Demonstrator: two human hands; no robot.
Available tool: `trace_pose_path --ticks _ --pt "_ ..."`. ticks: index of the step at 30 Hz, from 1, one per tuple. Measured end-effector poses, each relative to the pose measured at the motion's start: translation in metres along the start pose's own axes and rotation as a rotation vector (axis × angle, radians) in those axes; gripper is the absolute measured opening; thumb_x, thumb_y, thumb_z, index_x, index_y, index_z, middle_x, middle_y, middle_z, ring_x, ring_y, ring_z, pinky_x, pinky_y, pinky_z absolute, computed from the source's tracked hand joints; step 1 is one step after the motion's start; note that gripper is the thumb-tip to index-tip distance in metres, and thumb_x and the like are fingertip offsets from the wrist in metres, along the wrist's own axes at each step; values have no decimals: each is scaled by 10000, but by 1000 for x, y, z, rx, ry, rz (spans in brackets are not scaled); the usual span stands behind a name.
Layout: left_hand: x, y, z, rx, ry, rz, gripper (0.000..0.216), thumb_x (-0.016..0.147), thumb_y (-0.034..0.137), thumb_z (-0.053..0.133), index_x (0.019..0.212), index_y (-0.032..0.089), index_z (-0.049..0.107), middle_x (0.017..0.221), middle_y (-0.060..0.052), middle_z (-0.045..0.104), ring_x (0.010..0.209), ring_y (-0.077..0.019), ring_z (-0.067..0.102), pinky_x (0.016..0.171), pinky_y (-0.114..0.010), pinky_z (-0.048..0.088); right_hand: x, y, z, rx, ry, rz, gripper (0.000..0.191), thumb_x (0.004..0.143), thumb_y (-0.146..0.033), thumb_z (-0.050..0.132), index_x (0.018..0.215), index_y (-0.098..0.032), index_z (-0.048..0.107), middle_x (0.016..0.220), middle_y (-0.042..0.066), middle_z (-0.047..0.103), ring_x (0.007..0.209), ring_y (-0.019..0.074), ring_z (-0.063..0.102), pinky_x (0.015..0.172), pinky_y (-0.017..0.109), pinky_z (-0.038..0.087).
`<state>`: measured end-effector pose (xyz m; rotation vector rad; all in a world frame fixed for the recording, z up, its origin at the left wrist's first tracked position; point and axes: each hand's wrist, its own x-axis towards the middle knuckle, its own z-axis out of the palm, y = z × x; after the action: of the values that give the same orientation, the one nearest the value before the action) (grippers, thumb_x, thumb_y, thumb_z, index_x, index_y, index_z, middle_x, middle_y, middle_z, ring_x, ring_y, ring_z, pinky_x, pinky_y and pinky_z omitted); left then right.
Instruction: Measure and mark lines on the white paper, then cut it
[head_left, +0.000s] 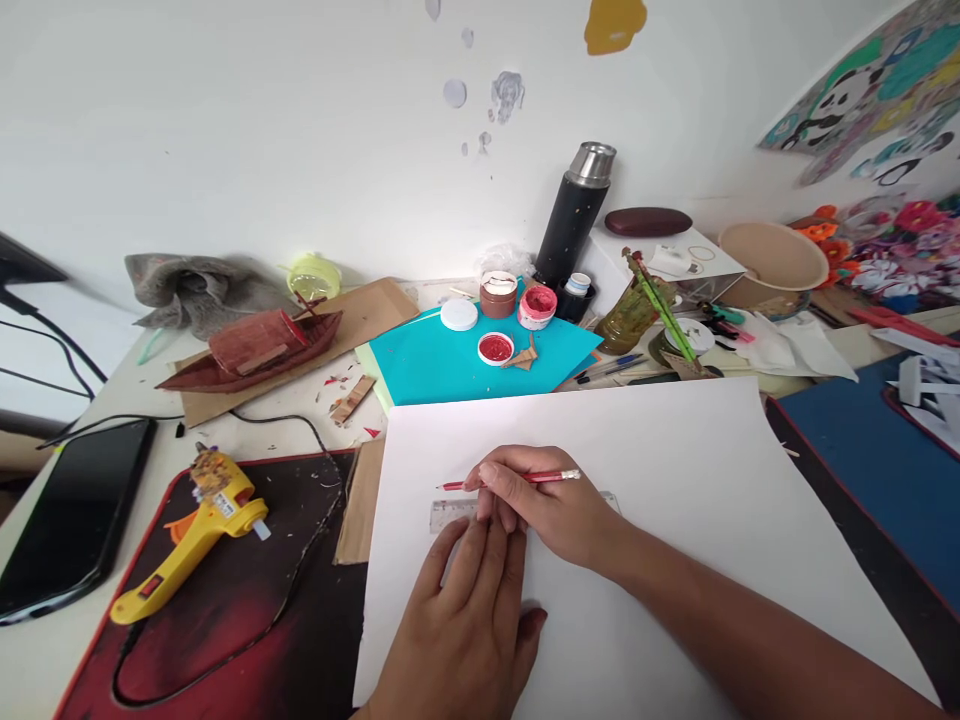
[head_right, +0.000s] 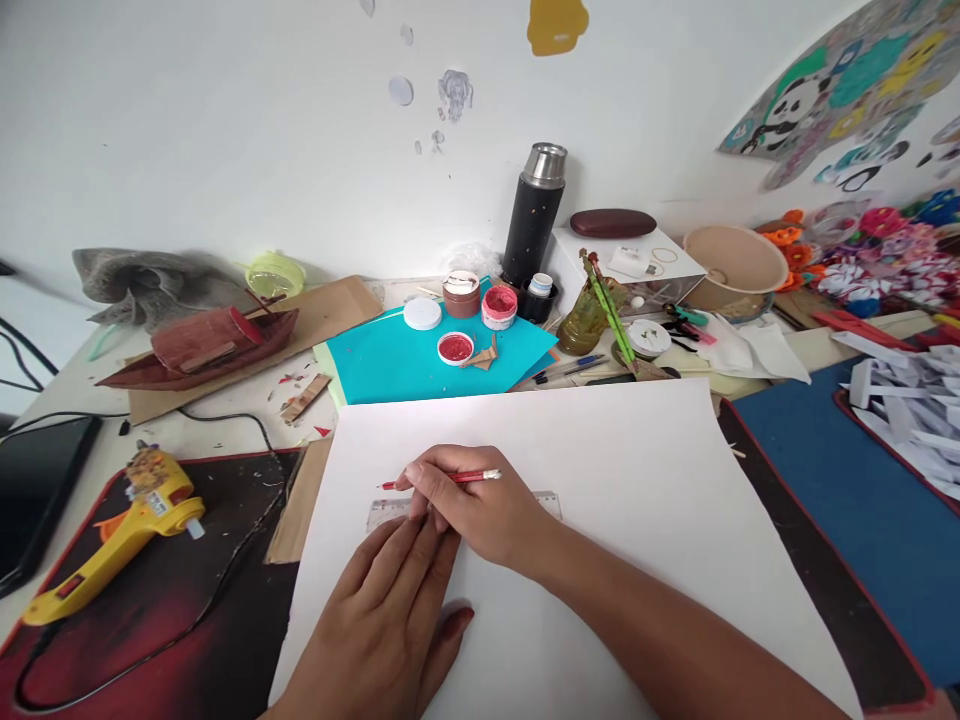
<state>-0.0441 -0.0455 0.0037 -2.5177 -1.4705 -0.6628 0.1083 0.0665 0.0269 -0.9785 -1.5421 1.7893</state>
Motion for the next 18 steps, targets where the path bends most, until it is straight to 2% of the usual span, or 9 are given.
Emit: trace_pose_path --ticks 11,18 --pt "0 2 1 -5 -2 -12 459 1106 397 499 1362 78 707 1348 -143 776 1296 -297 643 1229 -435 363 1 -1 -1 -48 -22 -2 347 1115 -468 617 1042 -202 827 868 30 779 638 118 579 614 257 490" --pt "0 1 2 -5 5 -13 460 1107 405 500 1354 80 711 1354 -144 775 1322 -309 632 1227 -445 364 2 -4 -1 -70 -35 -9 363 1117 -470 607 1023 -186 813 860 33 773 641 119 579 612 261 484"
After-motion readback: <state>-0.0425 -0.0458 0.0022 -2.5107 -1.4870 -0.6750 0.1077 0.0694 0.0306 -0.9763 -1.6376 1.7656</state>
